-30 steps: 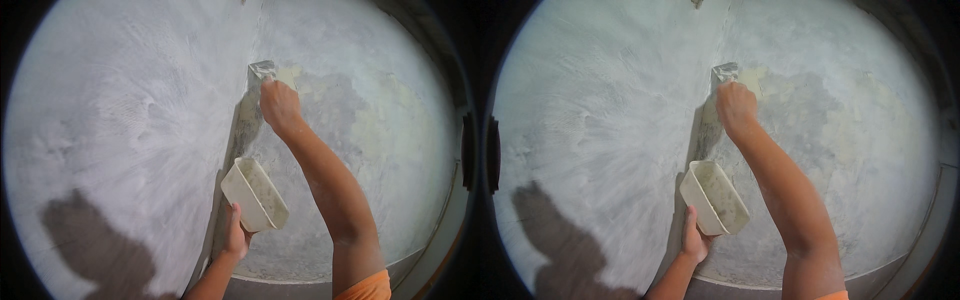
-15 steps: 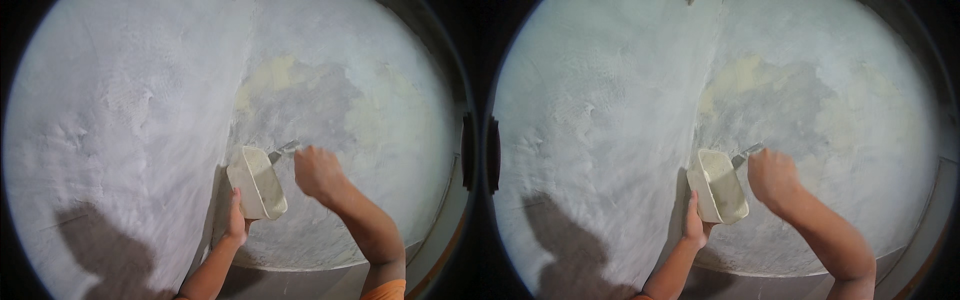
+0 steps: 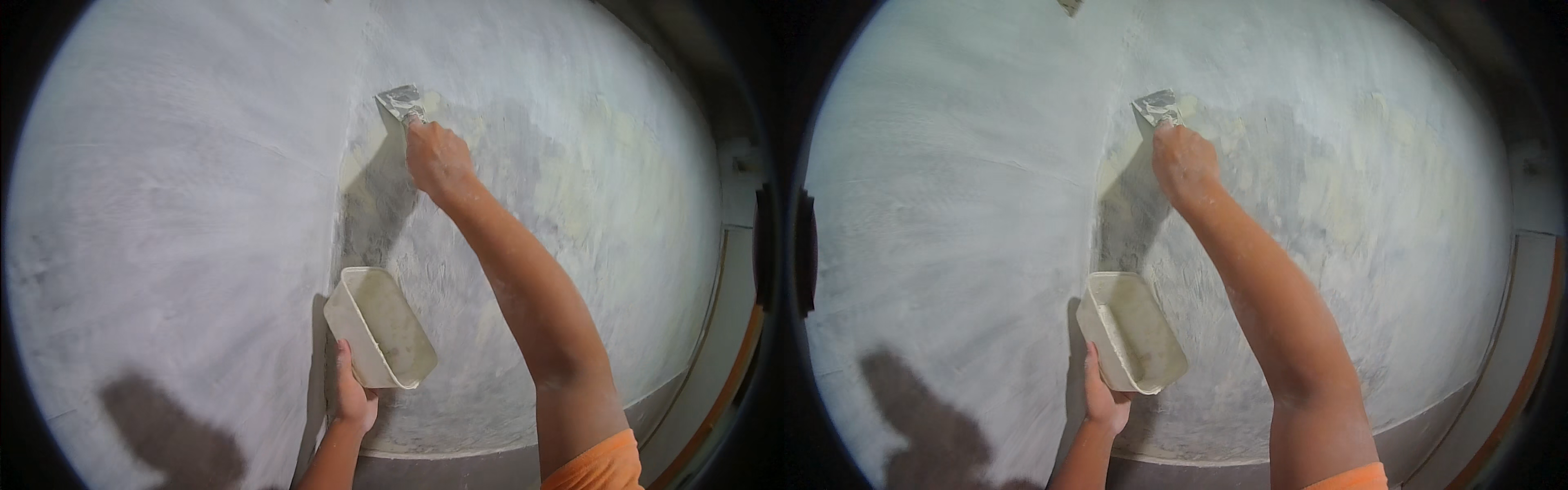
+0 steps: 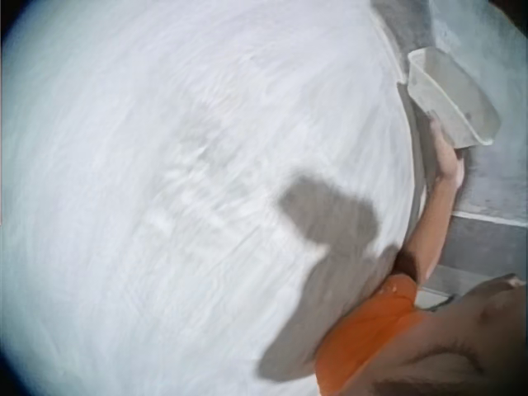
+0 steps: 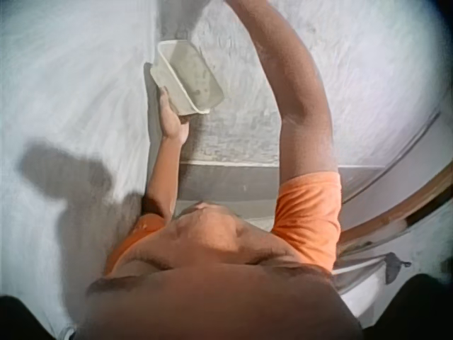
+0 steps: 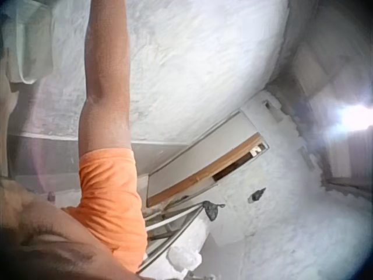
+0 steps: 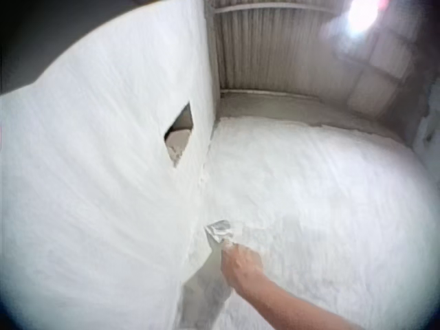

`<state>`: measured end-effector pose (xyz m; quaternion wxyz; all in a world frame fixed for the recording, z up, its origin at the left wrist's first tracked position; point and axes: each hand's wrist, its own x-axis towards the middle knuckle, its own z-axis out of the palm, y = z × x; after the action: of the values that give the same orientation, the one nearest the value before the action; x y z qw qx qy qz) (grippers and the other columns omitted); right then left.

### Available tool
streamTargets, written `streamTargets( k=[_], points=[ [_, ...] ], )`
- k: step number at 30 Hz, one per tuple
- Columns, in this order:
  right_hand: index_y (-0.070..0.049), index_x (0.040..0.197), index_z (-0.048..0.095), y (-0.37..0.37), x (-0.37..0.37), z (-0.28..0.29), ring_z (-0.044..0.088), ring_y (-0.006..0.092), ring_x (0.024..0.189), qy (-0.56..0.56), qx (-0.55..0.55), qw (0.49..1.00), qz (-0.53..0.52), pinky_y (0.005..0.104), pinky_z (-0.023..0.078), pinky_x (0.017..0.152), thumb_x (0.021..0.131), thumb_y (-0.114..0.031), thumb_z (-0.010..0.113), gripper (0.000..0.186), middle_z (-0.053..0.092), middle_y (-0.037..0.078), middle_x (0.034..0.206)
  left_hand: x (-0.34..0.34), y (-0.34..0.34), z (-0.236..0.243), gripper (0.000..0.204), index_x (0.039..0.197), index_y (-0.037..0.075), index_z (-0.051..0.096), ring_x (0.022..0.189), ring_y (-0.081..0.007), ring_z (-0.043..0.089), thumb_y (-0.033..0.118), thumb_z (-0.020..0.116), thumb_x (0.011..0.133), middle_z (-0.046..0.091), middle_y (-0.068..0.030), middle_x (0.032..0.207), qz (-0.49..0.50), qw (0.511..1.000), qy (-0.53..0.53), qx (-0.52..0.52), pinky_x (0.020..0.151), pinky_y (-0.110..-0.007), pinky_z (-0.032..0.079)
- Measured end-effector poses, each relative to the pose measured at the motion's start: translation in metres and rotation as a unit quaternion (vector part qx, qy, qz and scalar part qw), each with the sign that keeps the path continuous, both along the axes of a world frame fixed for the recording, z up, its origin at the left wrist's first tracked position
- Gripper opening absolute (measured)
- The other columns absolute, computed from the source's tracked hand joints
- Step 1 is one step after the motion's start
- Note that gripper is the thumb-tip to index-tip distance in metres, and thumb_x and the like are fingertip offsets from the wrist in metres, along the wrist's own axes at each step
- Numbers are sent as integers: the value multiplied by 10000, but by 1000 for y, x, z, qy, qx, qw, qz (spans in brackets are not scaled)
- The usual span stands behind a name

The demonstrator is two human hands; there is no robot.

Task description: The person applies putty to a wall corner and surface using a spatula, taking the material from a plastic container held in the other hand.

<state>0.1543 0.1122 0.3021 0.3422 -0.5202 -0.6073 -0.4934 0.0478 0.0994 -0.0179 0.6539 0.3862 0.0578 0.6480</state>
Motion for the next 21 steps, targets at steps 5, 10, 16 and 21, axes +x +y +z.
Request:
streamTargets(
  k=[5,10,16,21],
  points=[
    [78,1211,554,13,32,-85,676,428,743,29,-15,999,19,503,535,639,865,19,501,356,661,273,793,2,-1,2,727,1511,97,340,1291,-244,483,620,368,1006,467,-77,1448,10,999,-44,-1,994,-393,420],
    [79,1272,539,-49,48,-160,678,432,753,48,-123,989,-63,484,552,651,872,10,498,407,659,276,791,8,-2,9,714,1500,100,358,1295,-239,489,616,368,1007,481,-63,1437,-9,1000,-26,-1,1034,-430,417],
    [58,897,689,-125,20,-129,707,404,821,10,-232,962,-141,471,575,705,829,-25,536,188,686,279,846,0,0,7,723,1491,113,365,1250,-242,531,643,347,1000,506,-69,1403,-41,999,10,25,957,-421,471],
    [21,841,704,-119,13,-51,710,394,828,-3,-95,989,-110,451,580,716,818,-47,558,162,704,243,878,-2,-9,6,729,1490,101,341,1216,-294,568,643,302,1005,512,-119,1385,-65,995,7,81,894,-466,532]
  ],
)
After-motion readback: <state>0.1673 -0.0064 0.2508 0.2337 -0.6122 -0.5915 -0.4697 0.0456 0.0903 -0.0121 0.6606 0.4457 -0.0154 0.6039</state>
